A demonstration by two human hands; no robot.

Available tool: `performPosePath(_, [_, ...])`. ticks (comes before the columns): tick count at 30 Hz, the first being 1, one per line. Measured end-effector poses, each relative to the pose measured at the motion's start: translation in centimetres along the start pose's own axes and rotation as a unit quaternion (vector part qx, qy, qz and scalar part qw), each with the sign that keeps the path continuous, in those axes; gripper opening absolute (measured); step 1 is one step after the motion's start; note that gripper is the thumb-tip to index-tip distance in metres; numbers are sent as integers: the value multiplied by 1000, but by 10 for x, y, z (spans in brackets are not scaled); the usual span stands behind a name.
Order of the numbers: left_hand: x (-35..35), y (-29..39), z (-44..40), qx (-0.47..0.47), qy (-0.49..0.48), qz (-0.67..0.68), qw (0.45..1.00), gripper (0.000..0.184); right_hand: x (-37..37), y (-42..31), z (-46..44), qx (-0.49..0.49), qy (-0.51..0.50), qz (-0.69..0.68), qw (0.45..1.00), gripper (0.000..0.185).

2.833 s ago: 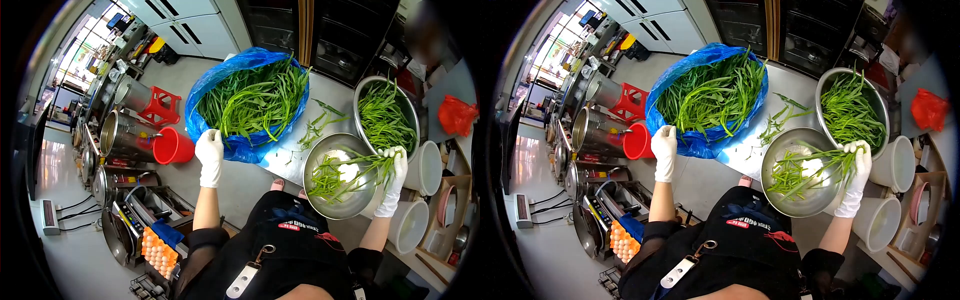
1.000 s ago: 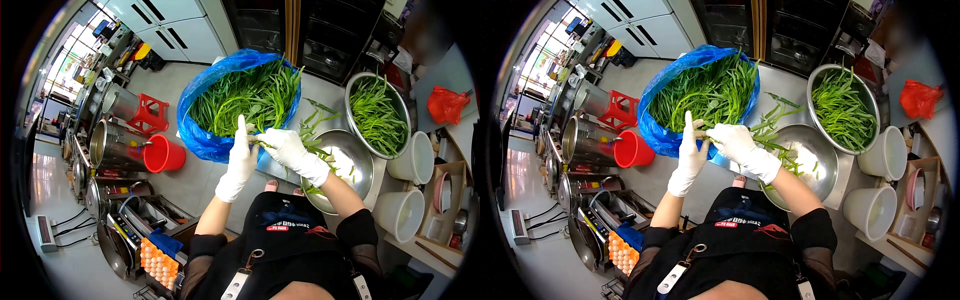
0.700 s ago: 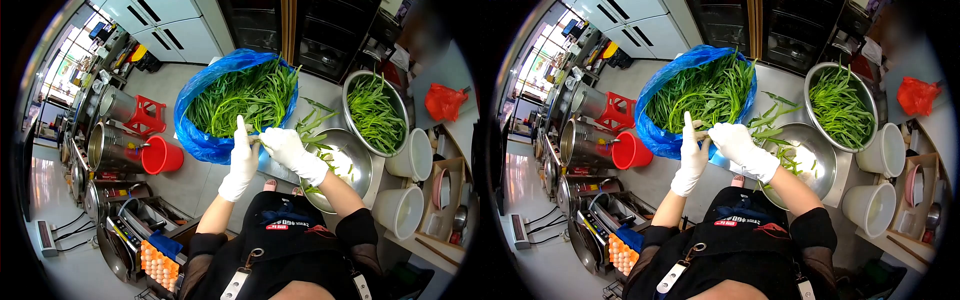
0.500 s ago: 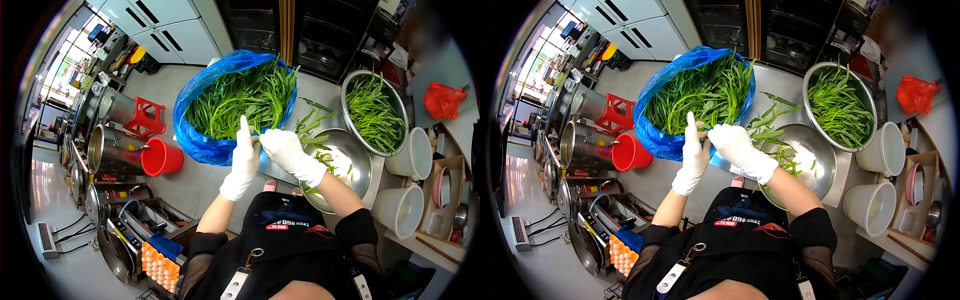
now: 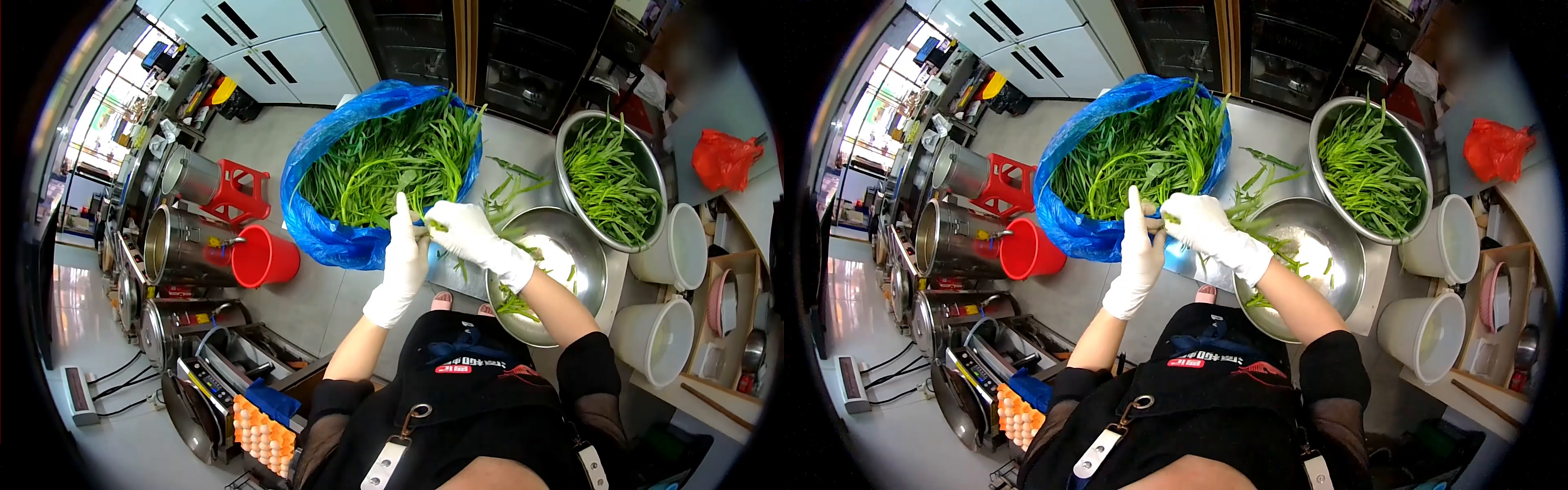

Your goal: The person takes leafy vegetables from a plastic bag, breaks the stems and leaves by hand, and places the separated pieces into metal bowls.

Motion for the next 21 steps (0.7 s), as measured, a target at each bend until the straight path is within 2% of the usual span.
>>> performPosePath(2, [-3,-2,-1,-14,-4,16,1000,96,-9,12,-4,60,50,-153,985,15])
performPosePath(5, [-9,-18,-3,-129,-13,120,984,90,-31,32,-5,93,168,-306,933,18])
performPosePath(6, [-14,-19,-4,-151,-10,151,977,87,-40,31,-4,110,170,-337,919,17])
performPosePath(7, [-17,-25,-4,-157,-14,166,973,77,-47,30,-2,129,158,-352,913,16])
performPosePath(8, [-19,-31,-5,-172,-11,212,962,55,-53,27,-1,147,147,-367,907,15])
performPosePath(10, [-20,-42,-4,-164,-1,254,953,31,-51,22,1,144,110,-355,917,13])
performPosePath(11, [-19,-47,-1,-198,8,294,935,21,-46,23,1,138,91,-343,925,12])
performPosePath(12, [-21,-45,-3,-204,7,290,935,22,-40,24,1,133,73,-331,931,12])
performPosePath(13, [-24,-45,-4,-210,6,286,935,22,-34,21,0,104,102,-301,943,11])
performPosePath(15, [-27,-45,-5,-222,5,284,933,24,-29,22,0,126,111,-261,951,14])
performPosePath(16, [-26,-47,-5,-248,3,317,915,24,-27,21,-1,138,113,-253,951,18])
performPosePath(19, [-18,-50,-2,-307,-7,410,859,26,-26,1,2,36,168,-191,966,28])
performPosePath(21, [-11,-47,3,-328,-26,466,822,30,-28,-1,-1,-3,141,-101,985,35])
Point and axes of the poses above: each hand's wrist, its own z-axis away from the middle knuckle, its own x-axis out of the palm, y = z × x, the point moved 3 cm from there along -z, towards the middle knuckle, and after that the axes turned 13 degrees about -z, right-handed, at the moved point
